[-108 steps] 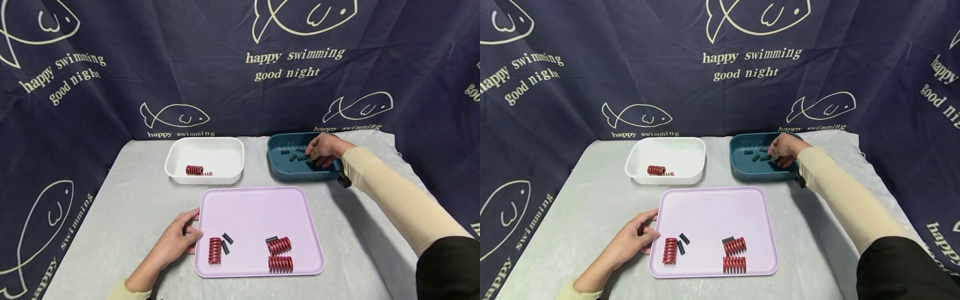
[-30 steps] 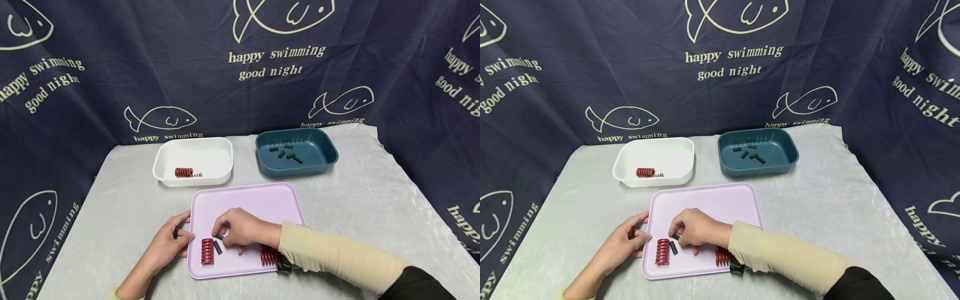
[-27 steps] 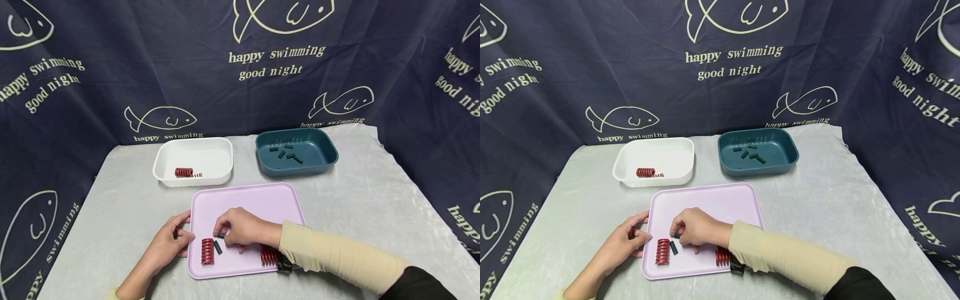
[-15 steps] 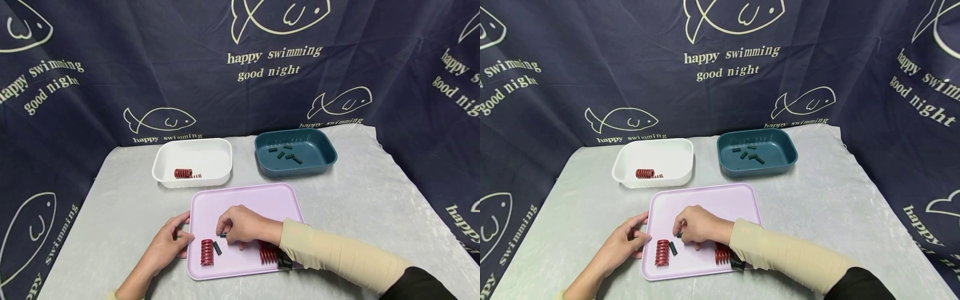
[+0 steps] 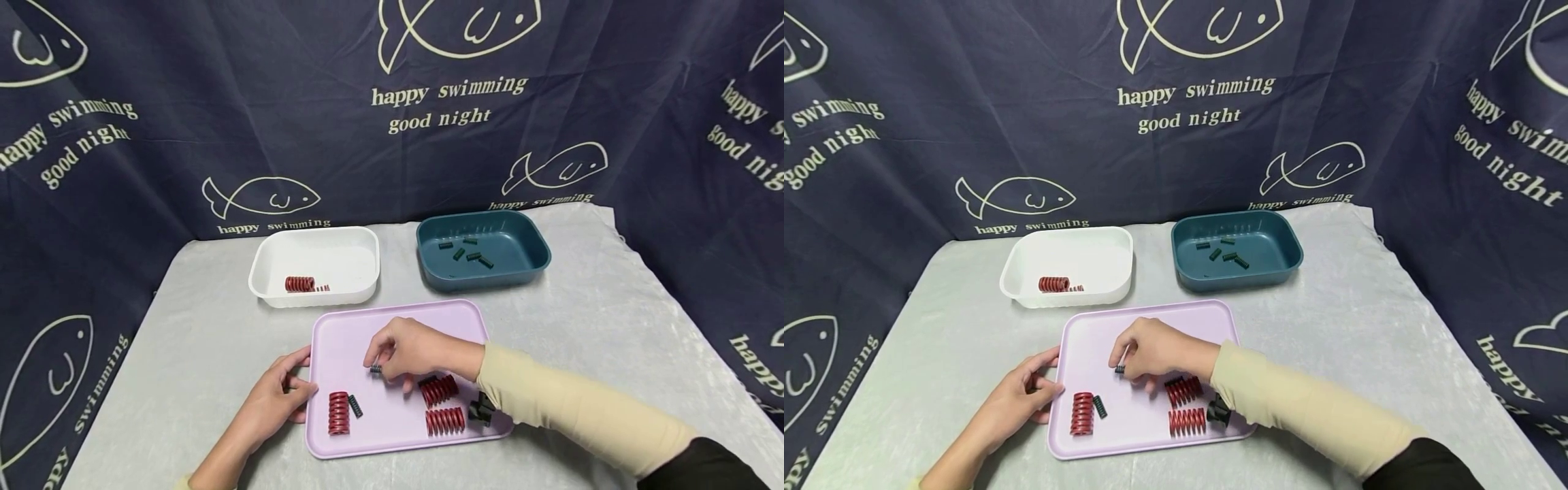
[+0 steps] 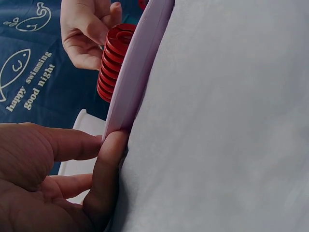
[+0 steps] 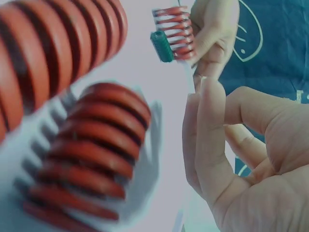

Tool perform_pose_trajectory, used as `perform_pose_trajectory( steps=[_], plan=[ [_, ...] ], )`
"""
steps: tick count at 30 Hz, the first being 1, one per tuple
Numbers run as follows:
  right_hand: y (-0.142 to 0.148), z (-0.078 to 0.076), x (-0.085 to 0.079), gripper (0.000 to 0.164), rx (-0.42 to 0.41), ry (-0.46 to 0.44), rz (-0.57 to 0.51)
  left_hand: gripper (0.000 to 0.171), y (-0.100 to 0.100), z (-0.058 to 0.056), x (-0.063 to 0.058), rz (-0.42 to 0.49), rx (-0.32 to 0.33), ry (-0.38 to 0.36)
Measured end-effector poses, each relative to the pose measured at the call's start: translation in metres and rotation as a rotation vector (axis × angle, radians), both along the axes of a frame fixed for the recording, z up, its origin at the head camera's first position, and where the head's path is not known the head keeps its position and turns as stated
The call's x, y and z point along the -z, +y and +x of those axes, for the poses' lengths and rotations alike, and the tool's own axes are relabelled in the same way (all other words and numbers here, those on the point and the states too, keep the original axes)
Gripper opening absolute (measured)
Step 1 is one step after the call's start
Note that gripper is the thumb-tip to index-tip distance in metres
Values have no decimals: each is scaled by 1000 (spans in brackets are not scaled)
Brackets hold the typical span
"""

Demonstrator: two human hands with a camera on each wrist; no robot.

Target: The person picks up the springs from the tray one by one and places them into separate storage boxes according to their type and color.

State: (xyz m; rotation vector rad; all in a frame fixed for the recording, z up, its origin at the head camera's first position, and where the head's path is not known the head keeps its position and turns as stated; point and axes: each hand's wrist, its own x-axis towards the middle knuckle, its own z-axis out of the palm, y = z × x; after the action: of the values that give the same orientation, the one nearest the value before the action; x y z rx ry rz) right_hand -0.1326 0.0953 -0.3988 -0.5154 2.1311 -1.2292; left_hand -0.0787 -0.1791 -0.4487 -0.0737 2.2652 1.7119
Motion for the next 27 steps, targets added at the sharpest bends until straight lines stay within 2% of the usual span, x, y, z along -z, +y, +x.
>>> perform_pose_trajectory(
  steps=[5,12,21,27],
  plan=[
    [14,-8,-6,30,-2,-23,-21,67,0,0,-1,4,5,4],
    [36,-23,-24,30,30,-18,-19,67,0,-1,0,4,3,7],
    [65,-55,-48,25,107,-38,-19,67,0,1,1,4,-8,4],
    [84,-75,-56,25,150,-67,11,67,0,2,1,9,-12,6]
  ],
)
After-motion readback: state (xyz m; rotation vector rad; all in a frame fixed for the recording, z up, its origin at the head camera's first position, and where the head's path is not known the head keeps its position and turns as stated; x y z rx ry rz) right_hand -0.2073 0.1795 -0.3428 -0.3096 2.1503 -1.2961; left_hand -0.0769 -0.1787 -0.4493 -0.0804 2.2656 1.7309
